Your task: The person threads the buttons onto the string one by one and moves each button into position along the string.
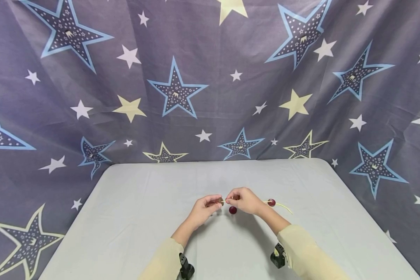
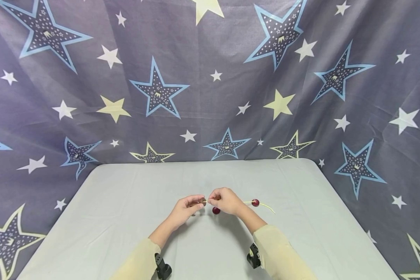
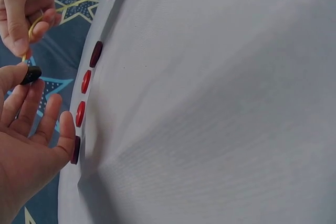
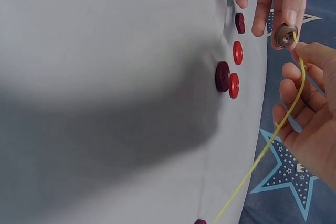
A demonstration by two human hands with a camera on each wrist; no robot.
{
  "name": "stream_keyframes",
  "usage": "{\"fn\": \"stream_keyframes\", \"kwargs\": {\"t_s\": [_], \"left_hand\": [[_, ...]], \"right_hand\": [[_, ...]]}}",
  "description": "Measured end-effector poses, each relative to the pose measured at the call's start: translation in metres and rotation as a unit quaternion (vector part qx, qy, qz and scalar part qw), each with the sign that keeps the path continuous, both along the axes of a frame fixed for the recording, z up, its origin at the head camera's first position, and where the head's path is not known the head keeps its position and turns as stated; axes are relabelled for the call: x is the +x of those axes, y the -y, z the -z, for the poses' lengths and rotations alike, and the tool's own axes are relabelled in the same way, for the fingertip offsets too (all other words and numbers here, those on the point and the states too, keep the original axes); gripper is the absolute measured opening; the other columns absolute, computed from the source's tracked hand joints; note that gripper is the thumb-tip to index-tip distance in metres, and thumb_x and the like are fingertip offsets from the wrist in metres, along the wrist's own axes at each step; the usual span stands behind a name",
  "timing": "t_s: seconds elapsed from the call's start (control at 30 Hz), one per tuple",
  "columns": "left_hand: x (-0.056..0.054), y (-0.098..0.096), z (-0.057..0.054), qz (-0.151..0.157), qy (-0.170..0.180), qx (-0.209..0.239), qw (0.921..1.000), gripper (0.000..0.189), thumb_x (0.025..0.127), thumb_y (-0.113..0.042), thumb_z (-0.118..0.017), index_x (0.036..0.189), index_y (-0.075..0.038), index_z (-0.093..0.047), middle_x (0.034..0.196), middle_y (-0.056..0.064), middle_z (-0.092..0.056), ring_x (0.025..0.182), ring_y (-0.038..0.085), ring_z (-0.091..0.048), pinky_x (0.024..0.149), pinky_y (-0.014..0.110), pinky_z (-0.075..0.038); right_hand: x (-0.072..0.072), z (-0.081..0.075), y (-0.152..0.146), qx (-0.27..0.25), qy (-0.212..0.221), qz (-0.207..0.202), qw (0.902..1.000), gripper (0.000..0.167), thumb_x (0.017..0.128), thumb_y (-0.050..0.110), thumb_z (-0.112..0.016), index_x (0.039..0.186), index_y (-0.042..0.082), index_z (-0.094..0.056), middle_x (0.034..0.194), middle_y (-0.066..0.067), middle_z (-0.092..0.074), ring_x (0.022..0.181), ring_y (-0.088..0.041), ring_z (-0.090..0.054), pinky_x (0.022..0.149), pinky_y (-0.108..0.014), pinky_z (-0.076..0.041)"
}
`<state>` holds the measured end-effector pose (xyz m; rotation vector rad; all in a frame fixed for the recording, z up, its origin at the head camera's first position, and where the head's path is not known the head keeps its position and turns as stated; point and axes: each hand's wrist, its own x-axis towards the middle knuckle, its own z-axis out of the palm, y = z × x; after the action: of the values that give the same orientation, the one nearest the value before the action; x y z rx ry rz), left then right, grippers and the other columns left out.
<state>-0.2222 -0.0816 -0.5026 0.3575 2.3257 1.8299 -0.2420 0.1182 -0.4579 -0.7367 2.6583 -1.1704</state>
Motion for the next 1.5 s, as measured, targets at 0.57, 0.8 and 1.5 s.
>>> {"fn": "stream_keyframes", "kwargs": {"t_s": [0.57,0.8,1.5], "left_hand": [[-0.0002,-0.0007,0.0022,-0.006,0.006,-0.001,1.0000,0.036,0.089,-0.022,-0.063,0.122,-0.006,-0.060,0.112,0.011,-0.065,0.101,0.021,-0.060,0.080,0.029,-0.050],[-0.0003,-0.0003,0.0036,-0.006,0.007,-0.003,1.0000,0.037,0.089,-0.023,-0.063,0.122,-0.006,-0.060,0.112,0.012,-0.064,0.104,0.024,-0.060,0.081,0.032,-0.050],[0.0006,-0.0020,-0.0003,0.003,0.004,-0.004,1.0000,0.037,0.089,-0.022,-0.063,0.122,-0.005,-0.060,0.111,0.011,-0.065,0.102,0.020,-0.059,0.078,0.028,-0.049]], "right_hand": [[0.0008,0.0005,-0.0012,-0.001,-0.013,-0.005,0.9999,0.010,0.088,0.017,-0.063,0.086,0.010,-0.069,0.068,0.001,-0.061,0.058,-0.005,-0.046,0.053,-0.020,-0.040],[0.0006,0.0022,-0.0003,-0.002,-0.013,-0.005,0.9999,0.010,0.088,0.017,-0.062,0.087,0.009,-0.069,0.068,0.003,-0.061,0.058,-0.005,-0.047,0.054,-0.020,-0.040],[0.0002,-0.0006,0.0008,0.003,-0.020,0.004,0.9998,0.010,0.088,0.018,-0.063,0.085,0.010,-0.069,0.064,0.004,-0.057,0.057,-0.007,-0.047,0.053,-0.021,-0.040]]}}
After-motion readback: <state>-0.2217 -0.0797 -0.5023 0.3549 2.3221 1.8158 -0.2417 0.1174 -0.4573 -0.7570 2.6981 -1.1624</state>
